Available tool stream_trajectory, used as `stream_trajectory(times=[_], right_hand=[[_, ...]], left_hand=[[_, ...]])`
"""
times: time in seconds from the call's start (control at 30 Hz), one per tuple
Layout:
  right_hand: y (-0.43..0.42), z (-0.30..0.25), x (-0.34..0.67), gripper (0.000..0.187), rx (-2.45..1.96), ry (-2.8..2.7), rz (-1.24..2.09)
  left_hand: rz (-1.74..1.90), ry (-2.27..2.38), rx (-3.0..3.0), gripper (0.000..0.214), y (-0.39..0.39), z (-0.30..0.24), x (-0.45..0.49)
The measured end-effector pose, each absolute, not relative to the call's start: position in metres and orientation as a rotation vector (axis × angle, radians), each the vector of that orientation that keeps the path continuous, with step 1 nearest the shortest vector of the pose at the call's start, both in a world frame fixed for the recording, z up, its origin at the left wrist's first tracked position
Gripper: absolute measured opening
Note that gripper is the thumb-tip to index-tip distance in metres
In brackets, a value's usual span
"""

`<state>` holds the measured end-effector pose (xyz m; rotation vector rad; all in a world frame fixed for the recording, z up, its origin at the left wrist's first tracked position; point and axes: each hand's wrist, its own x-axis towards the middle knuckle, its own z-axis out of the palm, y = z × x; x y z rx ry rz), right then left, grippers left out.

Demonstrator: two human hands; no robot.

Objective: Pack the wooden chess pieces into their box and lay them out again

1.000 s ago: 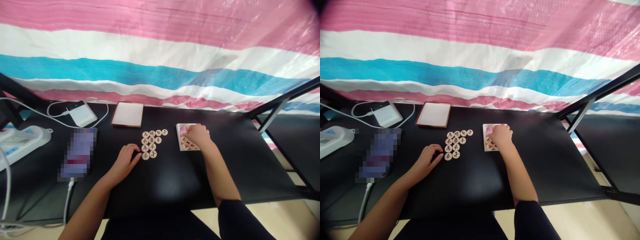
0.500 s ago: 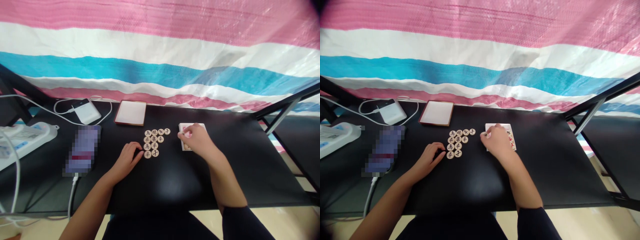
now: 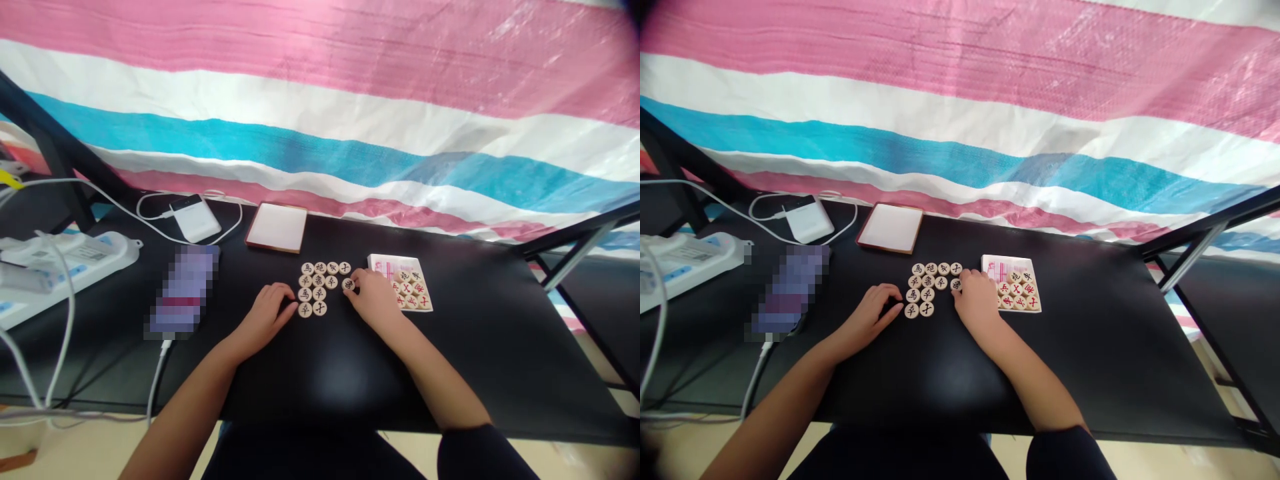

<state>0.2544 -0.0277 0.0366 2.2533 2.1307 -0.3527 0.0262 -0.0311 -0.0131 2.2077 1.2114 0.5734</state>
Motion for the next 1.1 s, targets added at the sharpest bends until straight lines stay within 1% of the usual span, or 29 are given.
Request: stream_trajectory(times=[0.47, 0.6, 0.7, 0.8, 0.9, 1.0, 1.1], right_hand=[[-0.030, 0.035, 0.249, 0.022, 2.329, 2.207, -0.342], [-0.030, 0.032, 0.249, 0.037, 2.402, 2.293, -0.301], [-0.029, 0.023, 0.245, 0.043, 2.238, 2.548, -0.339], [-0.028, 0.012, 0.239, 0.045, 2.084, 2.690, -0.355], [-0.026, 0.002, 0.235, 0.050, 2.190, 2.616, -0.313], [-0.024, -0.003, 0.236, 0.055, 2.287, 2.544, -0.271], [-0.023, -0.005, 0.237, 0.055, 2.301, 2.548, -0.268]], left_hand=[[0.562, 1.213, 2.205, 0.013, -0.031, -0.013, 0.026], [0.601, 1.240, 2.210, 0.013, -0.031, -0.014, 0.026], [0.701, 1.291, 2.228, 0.021, -0.030, -0.012, 0.029], [0.699, 1.185, 2.331, 0.034, -0.029, -0.011, 0.035], [0.571, 1.052, 2.434, 0.040, -0.027, -0.013, 0.040], [0.467, 1.040, 2.465, 0.043, -0.027, -0.015, 0.043], [0.428, 1.048, 2.479, 0.044, -0.026, -0.014, 0.045]])
